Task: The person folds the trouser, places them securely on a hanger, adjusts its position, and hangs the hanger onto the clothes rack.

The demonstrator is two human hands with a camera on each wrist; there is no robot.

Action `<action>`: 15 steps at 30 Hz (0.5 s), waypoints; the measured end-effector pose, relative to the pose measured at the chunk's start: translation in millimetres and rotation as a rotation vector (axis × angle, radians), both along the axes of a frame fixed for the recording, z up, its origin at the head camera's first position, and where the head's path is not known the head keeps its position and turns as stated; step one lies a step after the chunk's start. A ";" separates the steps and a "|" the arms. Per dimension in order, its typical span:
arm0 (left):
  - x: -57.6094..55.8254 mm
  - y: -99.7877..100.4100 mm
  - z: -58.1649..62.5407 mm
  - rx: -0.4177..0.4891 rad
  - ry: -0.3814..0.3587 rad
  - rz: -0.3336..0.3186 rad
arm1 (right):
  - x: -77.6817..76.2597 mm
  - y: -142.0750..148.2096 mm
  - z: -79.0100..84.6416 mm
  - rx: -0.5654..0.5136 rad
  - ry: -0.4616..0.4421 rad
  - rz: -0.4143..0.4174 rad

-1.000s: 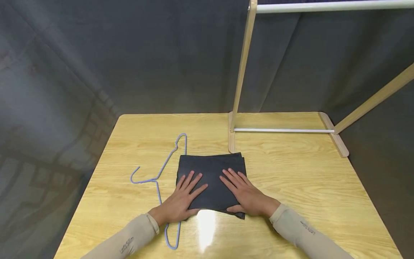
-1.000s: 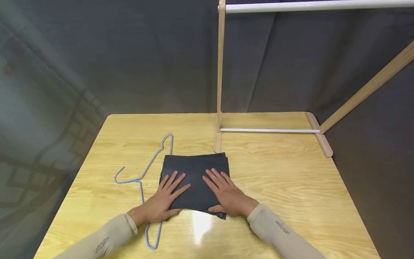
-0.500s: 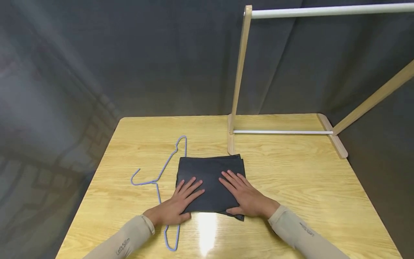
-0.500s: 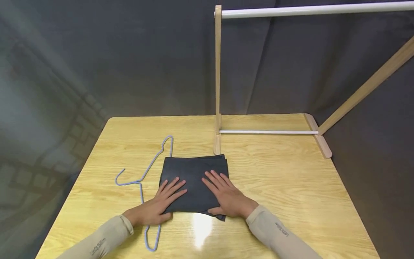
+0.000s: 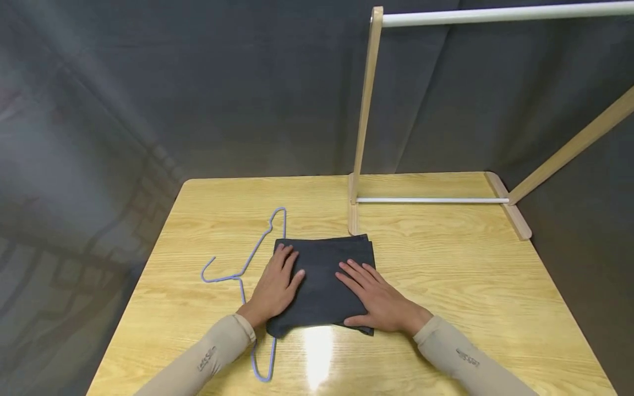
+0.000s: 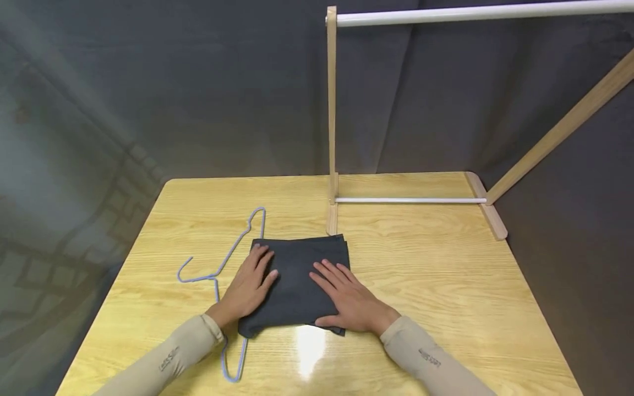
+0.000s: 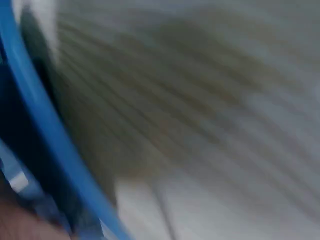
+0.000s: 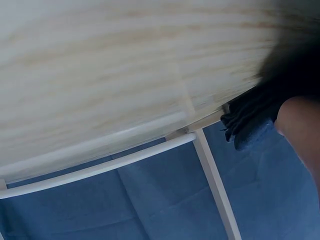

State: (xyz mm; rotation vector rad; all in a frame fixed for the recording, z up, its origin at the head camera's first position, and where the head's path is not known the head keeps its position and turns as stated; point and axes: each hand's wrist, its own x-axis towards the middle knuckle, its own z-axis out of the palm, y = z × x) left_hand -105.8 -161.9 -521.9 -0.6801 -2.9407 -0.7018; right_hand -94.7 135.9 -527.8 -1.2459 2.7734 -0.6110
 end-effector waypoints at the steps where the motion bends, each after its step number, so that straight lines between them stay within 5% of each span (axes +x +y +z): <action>1: -2.8 5.2 -1.6 -0.021 0.016 0.066 | -0.5 -1.0 0.4 -0.004 -0.005 0.000; 5: -5.4 16.9 -10.2 -0.132 0.004 0.195 | -0.8 -4.6 -0.4 -0.004 -0.038 0.005; 10: 0.1 17.7 -13.5 -0.195 -0.040 0.207 | -2.9 -6.8 -1.2 0.043 0.075 -0.008; 15: -7.6 22.0 -7.0 -0.247 -0.031 0.204 | -23.7 -9.4 7.5 -0.012 0.198 -0.182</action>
